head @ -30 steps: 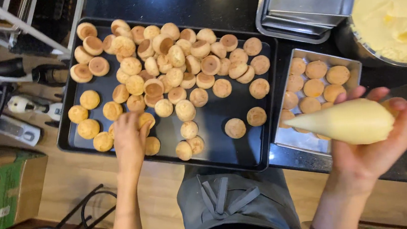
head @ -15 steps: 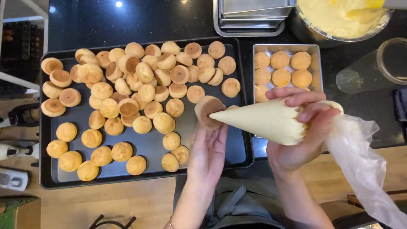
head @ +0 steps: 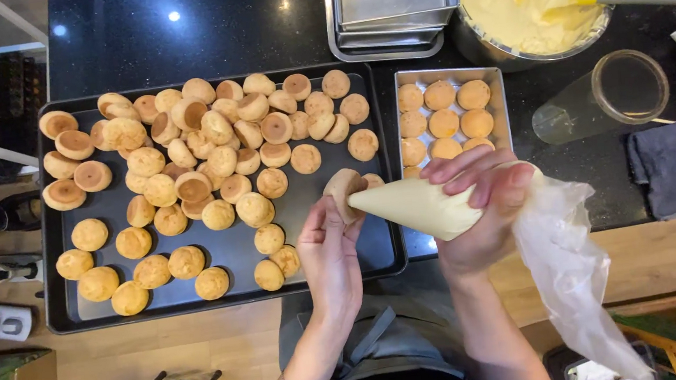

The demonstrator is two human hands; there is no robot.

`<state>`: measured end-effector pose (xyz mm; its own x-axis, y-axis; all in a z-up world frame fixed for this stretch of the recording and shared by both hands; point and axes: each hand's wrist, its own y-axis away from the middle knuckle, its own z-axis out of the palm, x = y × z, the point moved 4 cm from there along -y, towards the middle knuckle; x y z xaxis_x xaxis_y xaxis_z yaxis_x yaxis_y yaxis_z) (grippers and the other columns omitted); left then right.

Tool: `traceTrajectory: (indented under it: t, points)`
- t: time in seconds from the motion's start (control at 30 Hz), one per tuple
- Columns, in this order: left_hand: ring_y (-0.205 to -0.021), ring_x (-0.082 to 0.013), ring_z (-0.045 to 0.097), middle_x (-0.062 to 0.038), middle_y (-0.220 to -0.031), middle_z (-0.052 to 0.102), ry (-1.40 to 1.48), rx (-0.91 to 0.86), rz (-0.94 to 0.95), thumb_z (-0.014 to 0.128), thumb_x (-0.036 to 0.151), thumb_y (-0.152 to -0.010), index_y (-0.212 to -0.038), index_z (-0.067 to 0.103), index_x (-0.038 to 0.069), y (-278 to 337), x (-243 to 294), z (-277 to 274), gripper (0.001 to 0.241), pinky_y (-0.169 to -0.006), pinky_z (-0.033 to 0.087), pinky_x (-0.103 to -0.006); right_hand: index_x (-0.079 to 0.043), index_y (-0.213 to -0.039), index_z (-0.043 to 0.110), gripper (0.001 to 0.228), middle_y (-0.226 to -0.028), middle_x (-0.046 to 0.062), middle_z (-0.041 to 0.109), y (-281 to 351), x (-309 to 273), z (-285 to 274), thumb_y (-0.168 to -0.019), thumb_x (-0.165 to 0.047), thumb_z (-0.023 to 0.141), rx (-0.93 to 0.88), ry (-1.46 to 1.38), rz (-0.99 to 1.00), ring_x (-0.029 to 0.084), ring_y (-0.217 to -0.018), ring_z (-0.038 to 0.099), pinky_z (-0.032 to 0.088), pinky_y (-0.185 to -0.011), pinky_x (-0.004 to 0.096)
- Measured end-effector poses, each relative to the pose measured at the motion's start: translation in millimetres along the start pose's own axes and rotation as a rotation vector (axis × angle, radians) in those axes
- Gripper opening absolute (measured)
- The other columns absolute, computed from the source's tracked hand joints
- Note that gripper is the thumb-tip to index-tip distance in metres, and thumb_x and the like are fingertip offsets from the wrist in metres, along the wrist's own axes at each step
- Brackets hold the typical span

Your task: Filling cream puffs with custard using a piping bag in a bakery kitchen environment.

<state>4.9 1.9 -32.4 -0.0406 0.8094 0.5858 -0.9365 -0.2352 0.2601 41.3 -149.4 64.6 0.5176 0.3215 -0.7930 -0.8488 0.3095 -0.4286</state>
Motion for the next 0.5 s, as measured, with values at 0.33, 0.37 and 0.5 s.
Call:
traceTrajectory:
  t: [0.33, 0.37, 0.5]
  points:
    - [-0.12, -0.0262, 0.068, -0.018, -0.13, 0.067, -0.047, 0.024, 0.001, 0.057, 0.022, -0.105, -0.131, 0.059, -0.006, 4.4, 9.6, 16.8, 0.038, -0.105, 0.057, -0.0428, -0.011, -0.074, 0.034, 0.059, -0.066, 0.007, 0.04, -3.5, -1.1, -5.5, -0.118, -0.048, 0.046, 0.085, -0.054, 0.047, 0.02, -0.068, 0.048, 0.052, -0.075, 0.041]
    - [-0.12, -0.0262, 0.068, -0.018, -0.13, 0.067, -0.047, 0.025, 0.0, 0.057, 0.022, -0.105, -0.131, 0.059, -0.006, 5.0, 11.4, 19.1, 0.038, -0.105, 0.057, -0.0428, -0.011, -0.074, 0.034, 0.059, -0.066, 0.007, 0.04, -4.1, -1.5, -6.5, -0.118, -0.048, 0.046, 0.086, -0.053, 0.047, 0.02, -0.068, 0.048, 0.052, -0.075, 0.041]
    - [-0.121, -0.0263, 0.067, -0.016, -0.132, 0.066, -0.077, 0.012, -0.018, 0.057, 0.025, -0.105, -0.136, 0.057, -0.006, 6.8, 16.8, 26.2, 0.044, -0.105, 0.056, -0.0436, -0.011, -0.073, 0.033, 0.059, -0.066, 0.007, 0.039, -5.9, -2.8, -9.1, -0.118, -0.047, 0.046, 0.109, -0.055, 0.046, 0.019, -0.065, 0.046, 0.051, -0.073, 0.04]
